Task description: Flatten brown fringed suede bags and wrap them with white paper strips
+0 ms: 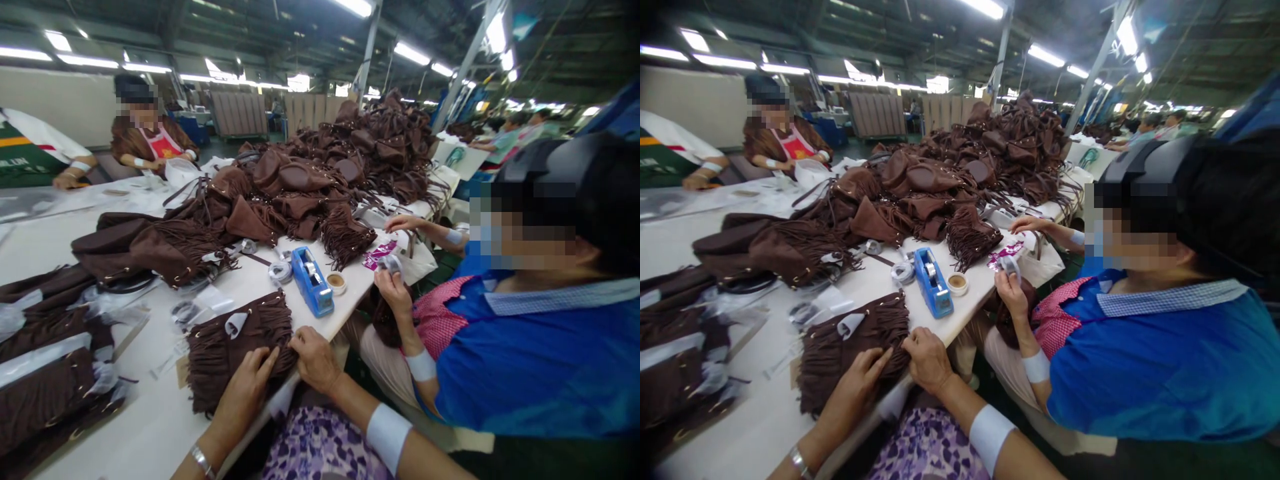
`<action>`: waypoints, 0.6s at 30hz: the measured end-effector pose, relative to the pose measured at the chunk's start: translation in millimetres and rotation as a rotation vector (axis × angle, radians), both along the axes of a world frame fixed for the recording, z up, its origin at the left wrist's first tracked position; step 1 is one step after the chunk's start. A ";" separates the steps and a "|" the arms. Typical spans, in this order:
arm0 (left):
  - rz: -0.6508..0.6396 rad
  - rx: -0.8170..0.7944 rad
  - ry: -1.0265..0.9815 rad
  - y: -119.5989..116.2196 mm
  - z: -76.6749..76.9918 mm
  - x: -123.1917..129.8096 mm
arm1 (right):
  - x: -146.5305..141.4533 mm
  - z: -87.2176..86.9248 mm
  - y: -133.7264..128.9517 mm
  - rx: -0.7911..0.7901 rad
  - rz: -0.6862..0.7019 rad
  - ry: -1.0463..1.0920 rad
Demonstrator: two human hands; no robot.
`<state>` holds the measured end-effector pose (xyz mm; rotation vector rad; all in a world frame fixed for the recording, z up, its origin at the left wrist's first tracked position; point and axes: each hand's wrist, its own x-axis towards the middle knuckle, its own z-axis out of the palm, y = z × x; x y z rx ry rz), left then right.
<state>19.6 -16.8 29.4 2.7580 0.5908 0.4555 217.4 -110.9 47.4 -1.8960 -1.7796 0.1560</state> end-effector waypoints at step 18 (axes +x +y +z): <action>0.010 0.403 0.175 -9.5 4.3 8.1 | 22.2 1.3 -0.8 -0.019 -0.011 -0.076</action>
